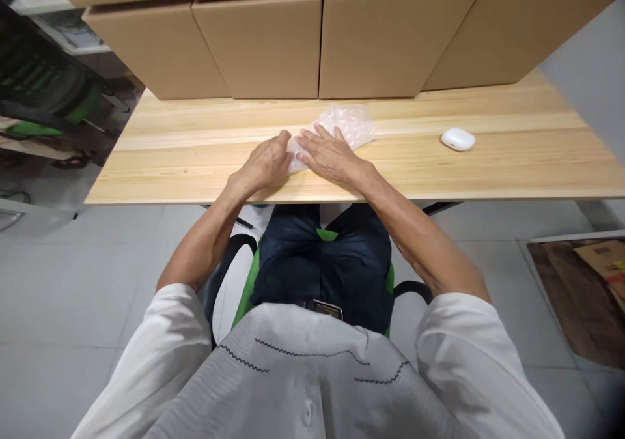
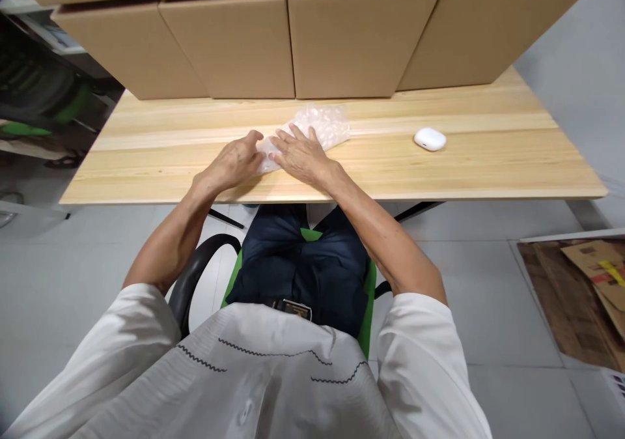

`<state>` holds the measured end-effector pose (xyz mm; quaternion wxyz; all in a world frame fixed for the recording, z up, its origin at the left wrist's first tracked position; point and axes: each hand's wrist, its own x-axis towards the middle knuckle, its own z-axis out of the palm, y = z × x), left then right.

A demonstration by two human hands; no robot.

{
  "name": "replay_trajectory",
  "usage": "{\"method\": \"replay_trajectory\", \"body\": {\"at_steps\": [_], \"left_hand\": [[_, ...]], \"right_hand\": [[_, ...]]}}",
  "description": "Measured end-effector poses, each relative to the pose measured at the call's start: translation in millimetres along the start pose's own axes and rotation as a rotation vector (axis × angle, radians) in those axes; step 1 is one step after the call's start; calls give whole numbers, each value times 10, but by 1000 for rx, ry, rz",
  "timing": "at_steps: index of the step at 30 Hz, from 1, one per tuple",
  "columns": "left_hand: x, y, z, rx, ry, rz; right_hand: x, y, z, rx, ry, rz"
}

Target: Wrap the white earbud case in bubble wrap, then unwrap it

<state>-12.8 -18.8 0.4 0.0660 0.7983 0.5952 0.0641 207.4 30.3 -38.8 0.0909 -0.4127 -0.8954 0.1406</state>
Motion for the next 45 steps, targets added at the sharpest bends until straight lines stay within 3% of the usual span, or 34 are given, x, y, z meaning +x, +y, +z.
{"method": "replay_trajectory", "body": {"at_steps": [3,6,11,15,22,33,41,45], "left_hand": [[-176,71,47,72,98,16],[-328,134,209,121,182,119],[-473,147,506,185,169,210],[-498,91,588,200,164,197],[-515,12,565,126,99,187],[-545,-269,328,63,-38,233],[-707,-268,429,58,34,147],[-849,-383,394,25,130,125]], "right_hand": [[10,-1,15,-16,-4,8],[-3,-14,25,-41,-11,13],[-46,-57,5,-65,-19,22],[-52,-81,-7,-59,-34,41],[-62,-75,-8,-47,-40,51],[-61,-44,7,-45,-33,61],[-30,58,101,-44,13,26],[-28,77,129,-44,16,32]]}}
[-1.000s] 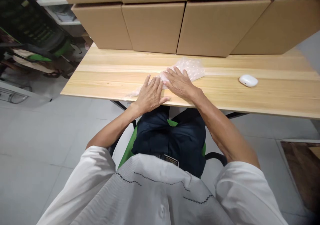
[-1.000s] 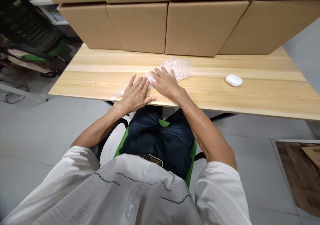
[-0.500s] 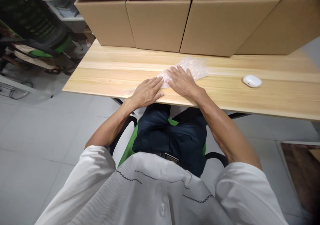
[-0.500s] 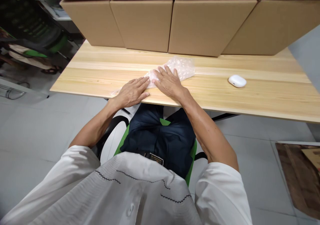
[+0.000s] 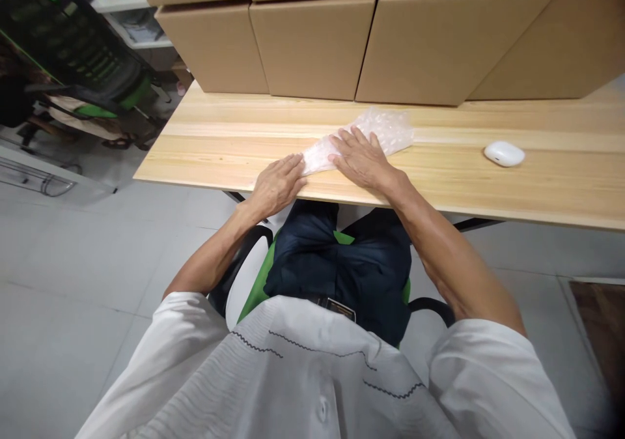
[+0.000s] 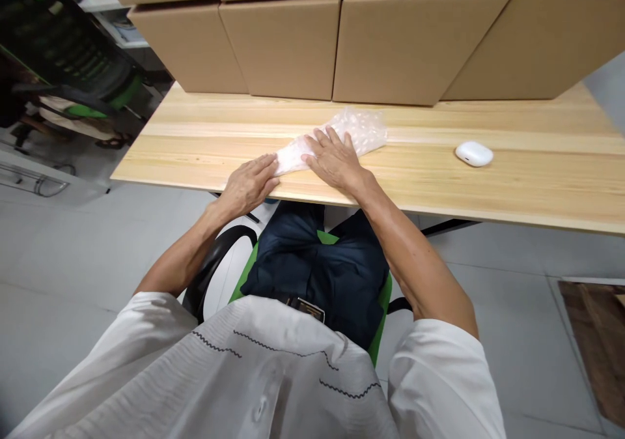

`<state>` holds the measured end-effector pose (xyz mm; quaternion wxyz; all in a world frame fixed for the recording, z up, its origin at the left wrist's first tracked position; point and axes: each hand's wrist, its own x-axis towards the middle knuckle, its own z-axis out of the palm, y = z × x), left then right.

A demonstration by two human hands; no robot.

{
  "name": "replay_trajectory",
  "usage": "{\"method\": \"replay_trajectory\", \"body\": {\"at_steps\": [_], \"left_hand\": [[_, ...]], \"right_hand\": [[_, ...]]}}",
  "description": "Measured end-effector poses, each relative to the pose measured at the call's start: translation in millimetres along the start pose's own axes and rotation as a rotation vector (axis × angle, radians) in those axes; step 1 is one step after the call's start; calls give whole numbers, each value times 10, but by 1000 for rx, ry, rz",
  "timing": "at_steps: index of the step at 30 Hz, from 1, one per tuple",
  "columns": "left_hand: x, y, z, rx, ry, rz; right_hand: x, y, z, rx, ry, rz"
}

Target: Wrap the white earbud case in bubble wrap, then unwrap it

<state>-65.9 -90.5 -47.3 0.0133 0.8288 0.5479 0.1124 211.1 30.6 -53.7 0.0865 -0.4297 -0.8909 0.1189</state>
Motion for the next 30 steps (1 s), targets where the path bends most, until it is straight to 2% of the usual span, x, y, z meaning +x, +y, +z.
{"method": "replay_trajectory", "body": {"at_steps": [6,12,17,24,30], "left_hand": [[-189,-219,-91,-26,128,-100],[-214,-216,36,5,153,-99],[-217,-232,73,-86,204,-117],[-167,-222,-138,-204,104,-229],[-141,-165,-74,-79,122,-288]], "right_hand": [[1,40,27,15,5,-8],[-5,34,18,17,-5,25],[-20,21,16,18,5,23],[-20,73,65,23,39,3],[-28,46,53,59,51,24]]}}
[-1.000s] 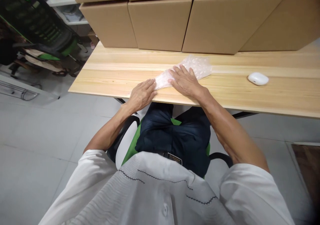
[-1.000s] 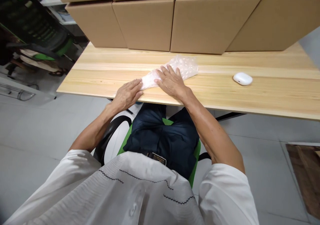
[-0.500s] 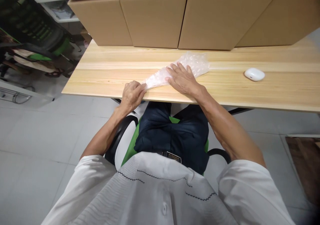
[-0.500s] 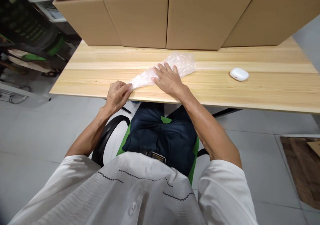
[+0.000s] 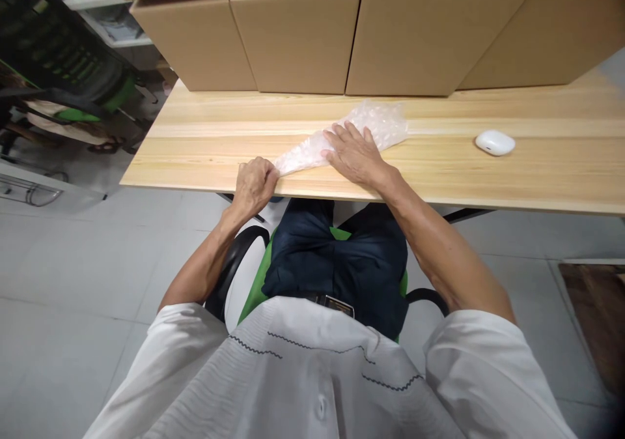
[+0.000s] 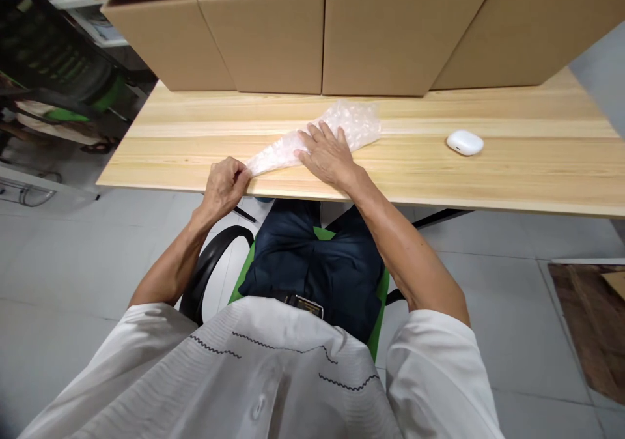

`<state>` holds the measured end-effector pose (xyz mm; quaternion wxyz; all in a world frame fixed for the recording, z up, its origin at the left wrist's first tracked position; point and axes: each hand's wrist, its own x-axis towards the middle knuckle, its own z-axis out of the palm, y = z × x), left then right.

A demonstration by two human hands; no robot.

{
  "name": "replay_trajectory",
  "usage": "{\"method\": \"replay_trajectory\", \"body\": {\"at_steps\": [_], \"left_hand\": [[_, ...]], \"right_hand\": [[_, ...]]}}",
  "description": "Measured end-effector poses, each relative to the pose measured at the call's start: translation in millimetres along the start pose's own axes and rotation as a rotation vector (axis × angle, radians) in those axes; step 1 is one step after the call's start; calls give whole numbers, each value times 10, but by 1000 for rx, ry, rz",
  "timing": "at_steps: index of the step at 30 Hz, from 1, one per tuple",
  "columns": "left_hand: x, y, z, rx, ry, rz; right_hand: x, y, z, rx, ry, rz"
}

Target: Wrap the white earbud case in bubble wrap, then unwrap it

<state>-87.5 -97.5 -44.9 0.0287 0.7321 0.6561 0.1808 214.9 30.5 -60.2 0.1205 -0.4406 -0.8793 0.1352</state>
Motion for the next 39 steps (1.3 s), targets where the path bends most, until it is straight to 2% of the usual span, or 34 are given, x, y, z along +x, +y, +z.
{"method": "replay_trajectory", "body": {"at_steps": [4,9,15,18,20,21,24,27,31,39], "left_hand": [[6,-6,66,98,8,-21],[80,-41,72,169,28,18],[58,-176,-41,247,3,38],[6,-168,-97,239,164,53],[4,-42,-98,190,222,116],[23,56,-82,165,200,170],[168,392,42,137,23,353],[354,600,210,160,-138,411],[455,596,325,203,-255,338],[456,606,286,250,-318,252]], "right_hand": [[-9,-32,-26,-6,-20,20],[5,-46,-14,-1,-11,40],[-58,-313,-32,0,-16,132],[-67,-463,-62,-4,-43,179],[-63,-516,-69,-11,-48,196],[-61,-528,-66,-14,-43,201],[-59,-528,-31,-14,-7,205],[-59,-513,9,-22,20,185],[-65,-486,15,-13,35,162],[-140,-322,-45,19,32,176]]}}
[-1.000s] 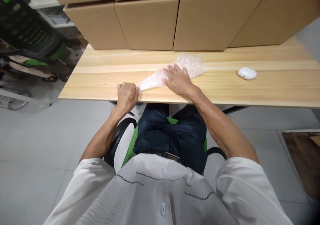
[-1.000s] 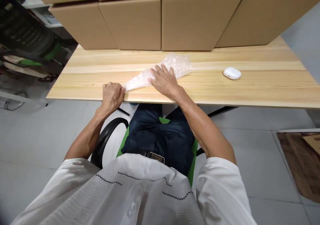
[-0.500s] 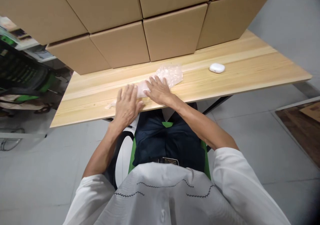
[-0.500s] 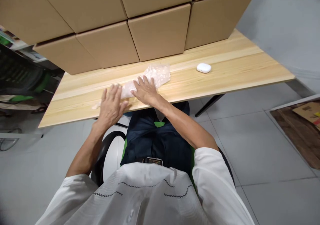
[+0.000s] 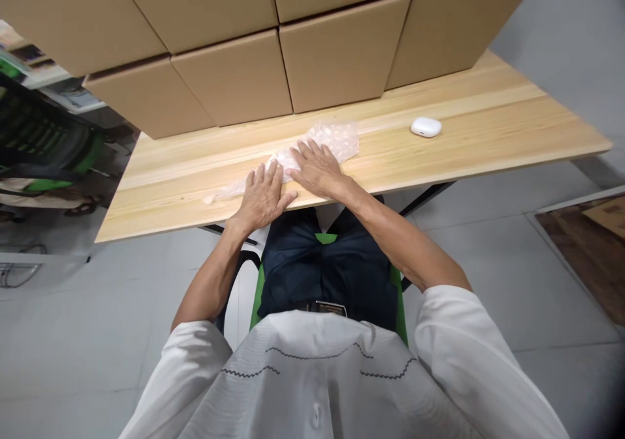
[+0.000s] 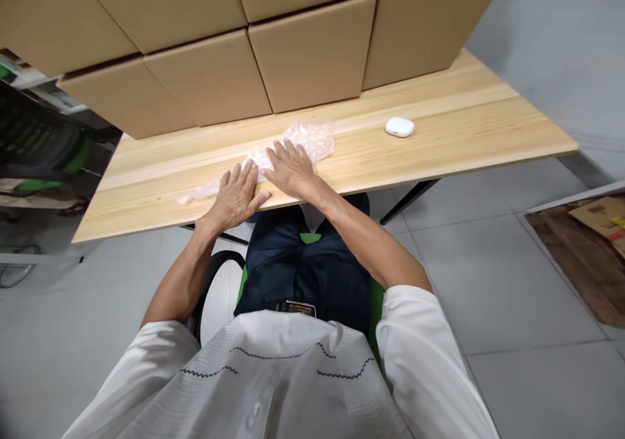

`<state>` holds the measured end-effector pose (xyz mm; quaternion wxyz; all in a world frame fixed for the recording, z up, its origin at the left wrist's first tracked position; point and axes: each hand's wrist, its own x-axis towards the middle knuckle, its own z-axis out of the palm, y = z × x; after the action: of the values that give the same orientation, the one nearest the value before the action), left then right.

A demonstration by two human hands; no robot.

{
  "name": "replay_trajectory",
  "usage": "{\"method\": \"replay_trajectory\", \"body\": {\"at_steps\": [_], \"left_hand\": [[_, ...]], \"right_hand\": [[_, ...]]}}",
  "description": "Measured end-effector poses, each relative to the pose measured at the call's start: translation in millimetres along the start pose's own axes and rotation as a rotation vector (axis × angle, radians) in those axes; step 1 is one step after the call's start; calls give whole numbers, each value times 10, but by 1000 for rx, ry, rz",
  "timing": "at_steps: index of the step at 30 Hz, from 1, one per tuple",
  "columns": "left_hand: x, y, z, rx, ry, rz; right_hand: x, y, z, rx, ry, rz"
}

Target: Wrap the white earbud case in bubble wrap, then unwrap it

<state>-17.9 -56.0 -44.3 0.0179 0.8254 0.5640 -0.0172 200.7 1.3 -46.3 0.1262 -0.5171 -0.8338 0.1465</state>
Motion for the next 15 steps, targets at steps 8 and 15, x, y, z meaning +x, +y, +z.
{"method": "replay_trajectory", "body": {"at_steps": [8,15], "left_hand": [[19,-27,-91,41,-11,3],[28,-24,-72,47,-17,-17]], "right_hand": [[-36,193,-127,-11,-12,25],[-46,498,-222,-21,-3,58]]}}
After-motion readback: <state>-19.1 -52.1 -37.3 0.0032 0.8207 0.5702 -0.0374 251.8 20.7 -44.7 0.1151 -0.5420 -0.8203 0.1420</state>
